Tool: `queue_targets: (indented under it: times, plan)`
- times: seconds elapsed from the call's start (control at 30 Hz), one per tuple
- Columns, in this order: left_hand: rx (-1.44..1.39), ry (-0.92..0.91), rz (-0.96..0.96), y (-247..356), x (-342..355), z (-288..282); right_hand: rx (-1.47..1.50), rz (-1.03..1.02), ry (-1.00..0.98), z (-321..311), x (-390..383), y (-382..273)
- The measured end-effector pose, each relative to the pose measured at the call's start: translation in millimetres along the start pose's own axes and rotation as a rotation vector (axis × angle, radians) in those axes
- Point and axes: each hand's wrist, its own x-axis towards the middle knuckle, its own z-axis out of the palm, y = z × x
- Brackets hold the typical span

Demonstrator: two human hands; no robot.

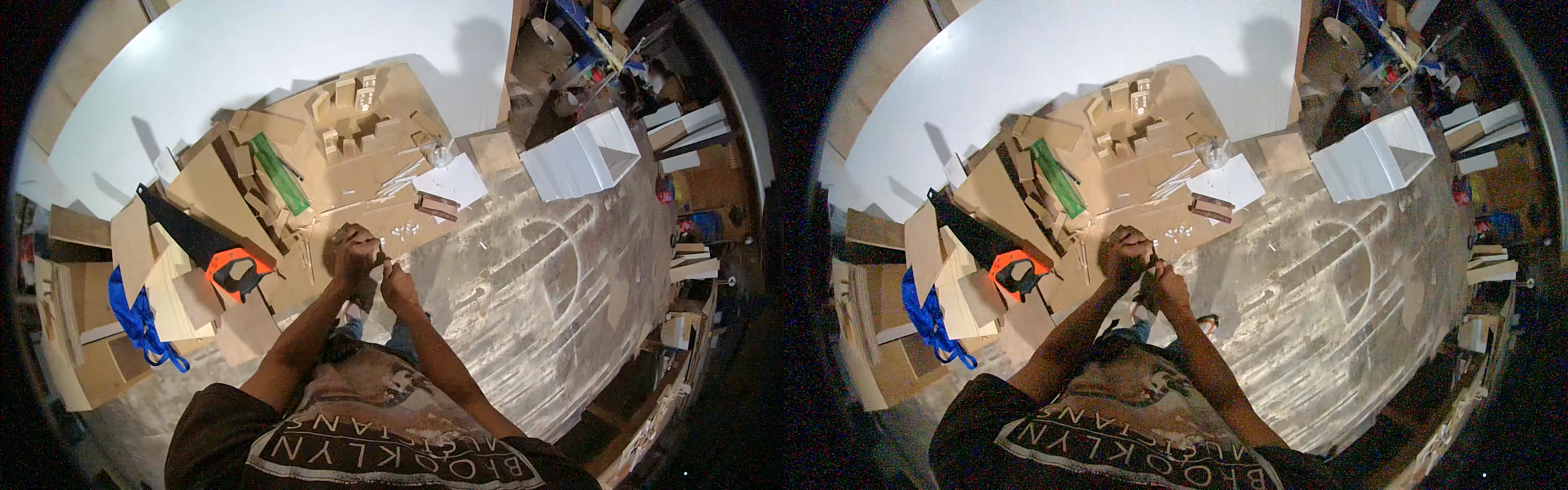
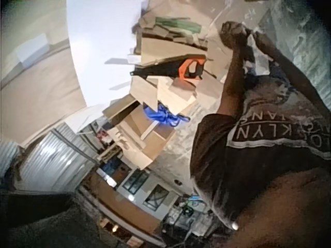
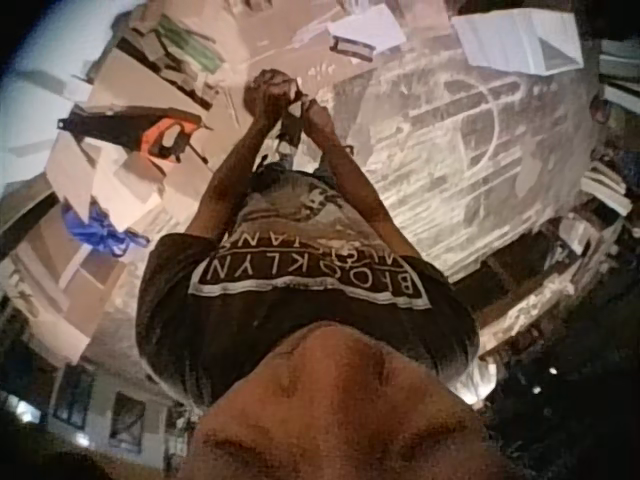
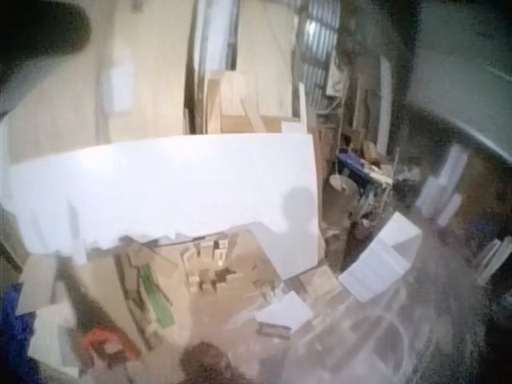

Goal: The person uses a small hand tool to scrape and carve the edges of a small wooden component on a workbench, then picks up a thin piece of white material and fits it against the wood.

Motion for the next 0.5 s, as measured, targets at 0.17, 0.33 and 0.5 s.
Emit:
queue_targets:
  times: [0.17,0.33,0.5]
  plan:
    - [0.035,-0.029,-0.082,-11,-16,13,-0.071,0.062,-0.137,15,3,5]
    - [-0.116,0.059,-0.167,-23,-25,31,-0.017,0.080,-0.089,22,8,8]
    - [-0.070,0.070,-0.170,-19,-32,33,0.103,0.190,-0.046,14,-9,-9]
